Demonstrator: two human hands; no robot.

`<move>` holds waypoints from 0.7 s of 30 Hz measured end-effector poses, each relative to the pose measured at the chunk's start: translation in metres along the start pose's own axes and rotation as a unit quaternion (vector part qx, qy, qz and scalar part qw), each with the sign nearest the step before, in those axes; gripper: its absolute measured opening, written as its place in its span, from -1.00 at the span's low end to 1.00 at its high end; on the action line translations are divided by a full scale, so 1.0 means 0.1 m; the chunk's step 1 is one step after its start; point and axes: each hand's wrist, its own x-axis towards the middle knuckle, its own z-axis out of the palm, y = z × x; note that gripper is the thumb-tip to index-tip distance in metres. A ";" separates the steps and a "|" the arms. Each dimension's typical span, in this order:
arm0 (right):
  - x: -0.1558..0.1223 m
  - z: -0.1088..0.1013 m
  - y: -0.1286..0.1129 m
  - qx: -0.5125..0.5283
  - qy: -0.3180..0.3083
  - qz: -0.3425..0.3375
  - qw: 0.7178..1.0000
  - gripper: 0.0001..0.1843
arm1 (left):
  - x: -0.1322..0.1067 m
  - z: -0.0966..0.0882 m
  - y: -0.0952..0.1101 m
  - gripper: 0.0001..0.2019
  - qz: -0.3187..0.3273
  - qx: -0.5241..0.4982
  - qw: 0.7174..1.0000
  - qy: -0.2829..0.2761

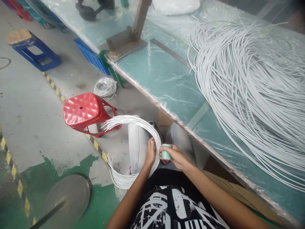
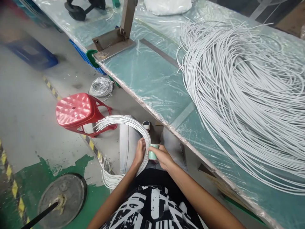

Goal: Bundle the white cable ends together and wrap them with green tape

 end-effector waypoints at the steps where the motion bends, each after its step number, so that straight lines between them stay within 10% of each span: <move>1: 0.00 0.02 -0.02 -0.005 0.003 -0.003 1.000 -0.79 | -0.05 -0.03 0.05 -0.54 0.019 0.017 1.000 0.013; 14: -0.03 0.43 -0.17 -0.099 0.004 0.027 0.995 -0.70 | -0.36 -0.23 0.22 -0.39 0.088 0.185 0.974 -0.101; 21: 0.08 0.05 -0.31 -0.104 -0.070 0.067 0.990 -0.48 | -0.36 -0.34 0.20 -0.64 0.047 0.122 0.990 -0.054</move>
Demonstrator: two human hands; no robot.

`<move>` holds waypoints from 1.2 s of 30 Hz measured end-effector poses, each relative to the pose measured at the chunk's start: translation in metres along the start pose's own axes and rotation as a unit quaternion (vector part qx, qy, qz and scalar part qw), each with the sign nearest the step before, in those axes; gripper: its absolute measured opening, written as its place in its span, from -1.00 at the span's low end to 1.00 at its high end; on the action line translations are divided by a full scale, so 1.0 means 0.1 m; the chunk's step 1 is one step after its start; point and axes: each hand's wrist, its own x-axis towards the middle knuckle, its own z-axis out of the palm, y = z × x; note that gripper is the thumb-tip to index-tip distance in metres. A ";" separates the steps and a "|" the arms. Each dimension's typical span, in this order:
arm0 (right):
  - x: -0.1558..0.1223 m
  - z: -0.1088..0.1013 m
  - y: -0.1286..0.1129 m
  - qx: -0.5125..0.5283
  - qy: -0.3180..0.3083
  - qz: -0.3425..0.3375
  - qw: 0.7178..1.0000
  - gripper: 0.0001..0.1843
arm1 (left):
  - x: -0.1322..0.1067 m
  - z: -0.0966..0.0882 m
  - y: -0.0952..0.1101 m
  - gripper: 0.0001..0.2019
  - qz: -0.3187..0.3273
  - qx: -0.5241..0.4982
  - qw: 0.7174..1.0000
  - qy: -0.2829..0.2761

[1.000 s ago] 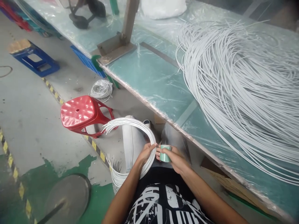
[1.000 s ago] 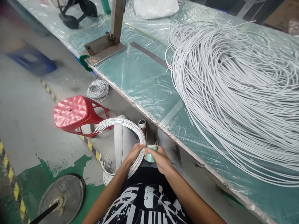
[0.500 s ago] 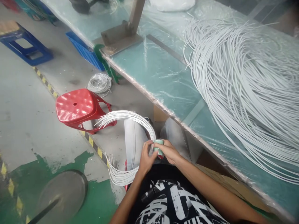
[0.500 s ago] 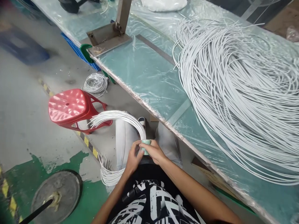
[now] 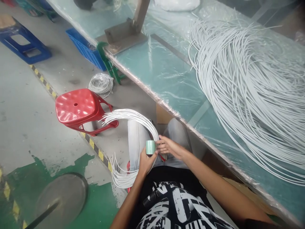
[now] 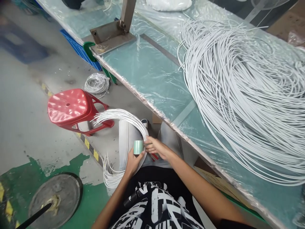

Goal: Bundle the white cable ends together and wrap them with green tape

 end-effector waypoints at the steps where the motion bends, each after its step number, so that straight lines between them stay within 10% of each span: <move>1: 0.05 -0.09 0.02 -0.004 0.007 -0.003 1.000 -0.48 | -0.01 -0.02 -0.01 -0.64 -0.009 -0.016 1.000 0.012; 8: 0.36 -0.10 0.46 0.000 0.015 -0.065 0.998 -0.82 | -0.01 -0.08 -0.03 -0.61 -0.045 -0.085 0.994 0.054; 19: 0.42 0.01 0.64 0.052 -0.048 -0.144 0.987 -0.65 | -0.06 0.00 -0.11 -0.56 -0.074 -0.029 0.985 0.154; 36: 0.84 -0.11 0.79 0.185 -0.054 -0.115 0.974 -0.72 | -0.05 0.07 -0.14 -0.48 -0.060 -0.028 0.989 0.133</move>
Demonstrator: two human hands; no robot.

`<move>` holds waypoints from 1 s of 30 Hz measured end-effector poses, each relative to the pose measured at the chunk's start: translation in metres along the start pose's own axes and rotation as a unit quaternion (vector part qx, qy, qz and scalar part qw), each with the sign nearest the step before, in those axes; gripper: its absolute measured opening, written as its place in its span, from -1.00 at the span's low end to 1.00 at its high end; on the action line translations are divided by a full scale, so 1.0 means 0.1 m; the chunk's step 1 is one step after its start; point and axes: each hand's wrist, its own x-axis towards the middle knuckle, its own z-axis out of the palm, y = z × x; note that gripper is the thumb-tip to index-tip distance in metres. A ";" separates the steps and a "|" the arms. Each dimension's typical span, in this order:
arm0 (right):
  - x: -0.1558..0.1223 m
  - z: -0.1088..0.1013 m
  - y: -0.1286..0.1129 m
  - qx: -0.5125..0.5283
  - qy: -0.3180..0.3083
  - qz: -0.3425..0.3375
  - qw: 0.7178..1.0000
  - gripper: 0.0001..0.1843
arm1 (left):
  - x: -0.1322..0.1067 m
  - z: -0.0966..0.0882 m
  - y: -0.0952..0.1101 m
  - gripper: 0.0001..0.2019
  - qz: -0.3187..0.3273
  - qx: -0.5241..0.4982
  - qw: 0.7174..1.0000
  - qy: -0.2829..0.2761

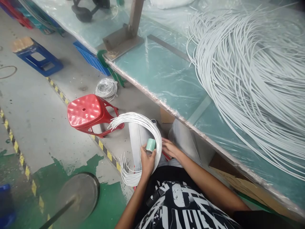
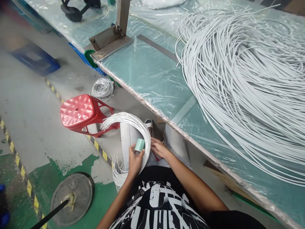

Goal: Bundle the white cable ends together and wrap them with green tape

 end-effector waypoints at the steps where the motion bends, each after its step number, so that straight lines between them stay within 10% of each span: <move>1: 0.02 0.02 -0.01 -0.001 -0.008 0.008 1.000 -0.72 | 0.00 -0.01 0.01 -0.48 -0.001 -0.004 1.000 -0.003; 12: 0.09 0.16 0.02 -0.005 -0.061 0.043 0.997 -0.72 | -0.13 -0.14 0.12 -0.50 -0.003 -0.056 0.998 -0.042; 22: -0.11 0.11 0.03 -0.026 -0.091 0.029 0.995 -0.76 | -0.28 -0.11 0.16 -0.42 -0.077 0.009 0.995 0.062; 30: -0.24 -0.20 0.02 -0.022 -0.034 0.017 0.999 -0.79 | -0.25 0.02 0.37 -0.52 -0.036 0.074 0.994 -0.076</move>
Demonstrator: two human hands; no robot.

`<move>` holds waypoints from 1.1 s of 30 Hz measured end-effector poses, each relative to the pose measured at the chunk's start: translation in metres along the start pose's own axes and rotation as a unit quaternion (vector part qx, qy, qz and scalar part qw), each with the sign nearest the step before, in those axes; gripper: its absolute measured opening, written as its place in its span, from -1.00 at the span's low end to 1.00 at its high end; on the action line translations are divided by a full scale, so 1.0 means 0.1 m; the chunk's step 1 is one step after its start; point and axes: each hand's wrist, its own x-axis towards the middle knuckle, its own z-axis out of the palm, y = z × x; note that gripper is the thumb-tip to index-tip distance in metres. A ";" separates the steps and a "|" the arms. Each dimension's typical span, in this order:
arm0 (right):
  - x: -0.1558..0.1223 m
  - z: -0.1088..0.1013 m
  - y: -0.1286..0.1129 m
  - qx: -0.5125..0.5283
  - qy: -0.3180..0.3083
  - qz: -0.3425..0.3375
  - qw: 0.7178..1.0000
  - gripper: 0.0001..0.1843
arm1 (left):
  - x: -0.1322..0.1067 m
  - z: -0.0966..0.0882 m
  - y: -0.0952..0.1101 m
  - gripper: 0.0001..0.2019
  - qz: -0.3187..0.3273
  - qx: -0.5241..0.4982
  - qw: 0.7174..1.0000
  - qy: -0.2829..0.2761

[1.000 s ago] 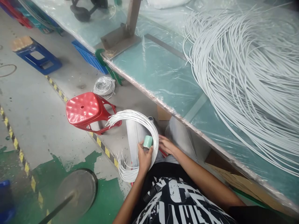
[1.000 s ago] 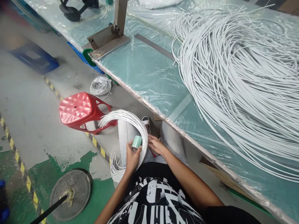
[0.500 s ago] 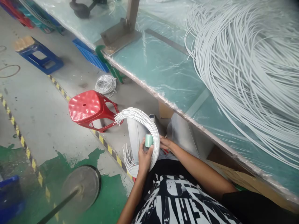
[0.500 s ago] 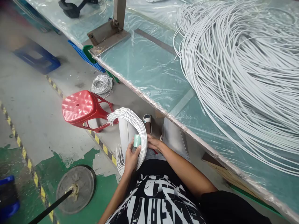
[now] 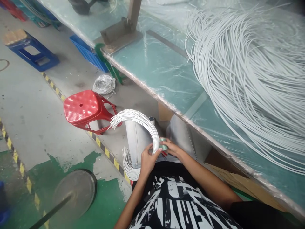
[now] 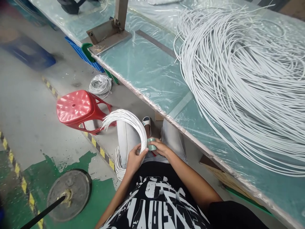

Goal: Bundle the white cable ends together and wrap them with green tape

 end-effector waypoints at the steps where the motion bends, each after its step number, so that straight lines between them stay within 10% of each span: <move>1: -0.03 -0.04 0.00 0.005 0.007 0.002 1.000 -0.80 | 0.01 0.02 0.03 -0.57 0.011 0.006 1.000 -0.016; 18: -0.97 0.06 -0.13 0.044 0.057 -0.076 0.995 -0.57 | 0.12 0.20 -0.12 -0.67 0.050 0.098 0.994 -0.025; 33: -0.88 0.64 -0.43 -0.152 0.128 -0.082 0.977 -0.62 | -0.06 0.03 -0.10 -0.57 0.179 -0.013 0.983 -0.045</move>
